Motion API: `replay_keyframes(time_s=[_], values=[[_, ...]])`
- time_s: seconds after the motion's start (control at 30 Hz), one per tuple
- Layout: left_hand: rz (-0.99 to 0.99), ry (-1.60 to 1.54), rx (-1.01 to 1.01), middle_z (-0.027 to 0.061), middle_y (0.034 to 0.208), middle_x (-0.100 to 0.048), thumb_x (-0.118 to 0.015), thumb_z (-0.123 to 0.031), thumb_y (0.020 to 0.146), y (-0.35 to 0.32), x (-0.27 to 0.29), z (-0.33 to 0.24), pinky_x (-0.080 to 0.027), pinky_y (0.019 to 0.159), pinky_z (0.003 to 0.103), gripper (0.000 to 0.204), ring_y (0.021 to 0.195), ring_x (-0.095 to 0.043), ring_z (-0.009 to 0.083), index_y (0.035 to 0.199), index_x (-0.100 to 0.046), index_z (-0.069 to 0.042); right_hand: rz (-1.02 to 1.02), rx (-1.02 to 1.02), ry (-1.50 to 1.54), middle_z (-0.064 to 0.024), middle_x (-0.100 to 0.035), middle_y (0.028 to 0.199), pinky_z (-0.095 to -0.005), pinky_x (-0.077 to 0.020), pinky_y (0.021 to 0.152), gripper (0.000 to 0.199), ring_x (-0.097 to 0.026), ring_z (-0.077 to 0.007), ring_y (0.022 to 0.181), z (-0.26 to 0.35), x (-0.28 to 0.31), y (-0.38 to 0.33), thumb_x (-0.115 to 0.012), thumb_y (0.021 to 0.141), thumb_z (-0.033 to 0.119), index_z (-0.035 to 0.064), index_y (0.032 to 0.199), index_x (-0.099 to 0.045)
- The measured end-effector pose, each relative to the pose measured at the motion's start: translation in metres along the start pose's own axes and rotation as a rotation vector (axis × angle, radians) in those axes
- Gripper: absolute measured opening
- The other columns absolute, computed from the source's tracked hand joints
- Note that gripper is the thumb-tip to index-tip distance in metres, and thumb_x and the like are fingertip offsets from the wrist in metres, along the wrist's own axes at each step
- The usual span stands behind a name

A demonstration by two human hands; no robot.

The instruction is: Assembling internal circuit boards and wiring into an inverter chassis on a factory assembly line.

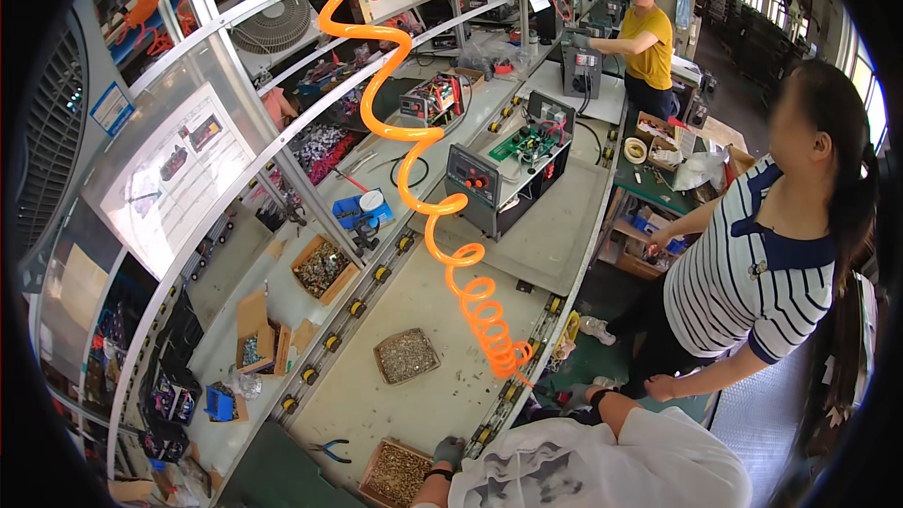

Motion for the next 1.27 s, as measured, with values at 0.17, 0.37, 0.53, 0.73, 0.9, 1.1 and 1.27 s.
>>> replay_keyframes(time_s=[0.17,0.37,0.53,0.73,0.9,1.1,1.27], values=[[0.044,-0.009,0.012,0.0171,0.1,-0.065,-0.055,-0.04,0.083,-0.005,0.005,-0.014,-0.047,0.084,0.038,0.04,0.095,-0.061,0.0323,0.102,-0.064,-0.006,0.002,0.036,-0.015,-0.0129,-0.056,0.121,-0.0362,-0.0448,0.09,0.083,-0.056,-0.0284,0.107,-0.022,-0.008,0.017,-0.081,0.059,0.044,0.0146,0.13,-0.049],[0.026,0.012,-0.004,0.0182,0.103,-0.064,-0.055,-0.04,0.083,0.012,-0.007,0.001,-0.046,0.086,0.039,0.042,0.099,-0.06,0.0328,0.104,-0.063,-0.005,-0.002,-0.022,0.06,-0.0118,-0.059,0.116,-0.0371,-0.0466,0.086,0.075,-0.057,-0.0272,0.102,-0.027,-0.012,0.026,-0.082,0.058,0.041,0.0141,0.122,-0.055],[0.067,-0.05,0.079,0.019,0.105,-0.063,-0.055,-0.04,0.082,0.002,-0.002,-0.002,-0.046,0.085,0.039,0.045,0.099,-0.06,0.0338,0.107,-0.062,-0.004,-0.015,-0.014,0.012,-0.0087,-0.063,0.105,-0.0368,-0.0479,0.082,0.06,-0.059,-0.0244,0.093,-0.003,-0.004,0.009,-0.082,0.058,0.039,0.0153,0.109,-0.062],[0.064,-0.032,0.035,0.0192,0.105,-0.063,-0.056,-0.04,0.082,0.012,-0.007,0.001,-0.046,0.085,0.04,0.045,0.099,-0.06,0.034,0.107,-0.062,-0.004,-0.07,0.006,-0.011,-0.0091,-0.064,0.102,-0.0369,-0.0475,0.081,0.058,-0.059,-0.0241,0.092,-0.007,-0.004,0.007,-0.082,0.059,0.038,0.0149,0.108,-0.063],[0.043,-0.065,0.031,0.0193,0.106,-0.063,-0.054,-0.04,0.083,0.006,-0.011,0.013,-0.045,0.088,0.04,0.044,0.102,-0.058,0.0341,0.107,-0.062,-0.004,0.005,0.076,-0.056,-0.0116,-0.06,0.112,-0.0367,-0.0447,0.087,0.067,-0.056,-0.0268,0.101,-0.023,-0.01,0.037,-0.081,0.058,0.042,0.013,0.114,-0.059],[0.021,-0.042,-0.085,0.0207,0.111,-0.06,-0.049,-0.036,0.084,0.0,-0.011,-0.009,-0.043,0.091,0.041,0.041,0.107,-0.055,0.0362,0.107,-0.06,-0.004,0.001,0.111,0.222,-0.0055,-0.065,0.089,-0.0322,-0.0469,0.076,0.046,-0.058,-0.0154,0.08,-0.042,-0.002,0.027,-0.083,0.06,0.018,0.0052,0.099,-0.064],[-0.04,-0.129,-0.051,0.0219,0.111,-0.059,-0.05,-0.035,0.086,-0.014,-0.008,-0.005,-0.043,0.089,0.042,0.04,0.106,-0.055,0.0349,0.106,-0.059,-0.002,0.024,0.06,0.226,-0.0019,-0.063,0.089,-0.0297,-0.0476,0.077,0.031,-0.057,-0.0128,0.083,-0.032,0.002,0.052,-0.076,0.067,0.008,0.008,0.096,-0.063]])
Point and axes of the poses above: each hand's wrist, its own y-axis towards the middle knuckle, its own x-axis out of the back of the hand, z = x × y, the point moved 1 cm from there along y, towards the middle knuckle
